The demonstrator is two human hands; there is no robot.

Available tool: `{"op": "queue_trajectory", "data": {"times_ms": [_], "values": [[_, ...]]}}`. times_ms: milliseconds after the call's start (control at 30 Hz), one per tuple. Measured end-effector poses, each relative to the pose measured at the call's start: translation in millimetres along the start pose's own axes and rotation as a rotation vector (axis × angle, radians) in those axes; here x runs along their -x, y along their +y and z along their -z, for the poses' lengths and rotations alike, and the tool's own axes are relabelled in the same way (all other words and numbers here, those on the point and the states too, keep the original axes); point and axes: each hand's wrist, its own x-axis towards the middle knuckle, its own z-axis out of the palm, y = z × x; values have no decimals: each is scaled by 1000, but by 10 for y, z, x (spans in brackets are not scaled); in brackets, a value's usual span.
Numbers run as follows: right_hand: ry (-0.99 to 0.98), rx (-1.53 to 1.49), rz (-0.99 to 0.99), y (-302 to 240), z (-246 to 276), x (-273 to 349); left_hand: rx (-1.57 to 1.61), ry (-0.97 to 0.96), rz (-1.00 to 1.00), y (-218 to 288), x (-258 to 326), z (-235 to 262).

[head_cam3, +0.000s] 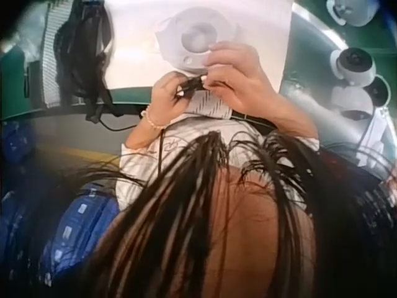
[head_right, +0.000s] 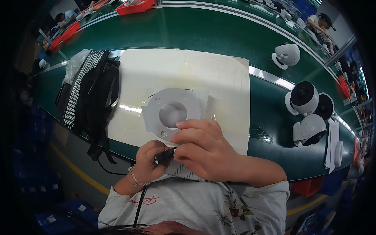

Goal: Assembling small components into a dome camera housing on a factory production line.

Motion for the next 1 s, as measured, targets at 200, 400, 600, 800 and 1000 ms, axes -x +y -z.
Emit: {"op": "queue_trajectory", "data": {"times_ms": [200,400,600,800,1000], "values": [[-115,-93,-91,-80,-40,-83,-25,-41,-30,15,-27,24],[-130,-88,-84,-66,-96,-38,-74,-44,-74,-27,-19,13],[-30,-52,-11,-29,-163,64,-36,-64,-61,-6,-57,21],[17,-182,8,35,-32,-26,-16,-50,14,-24,-2,64],[116,-234,2,67,-128,8,35,-46,78,-45,28,106]]}}
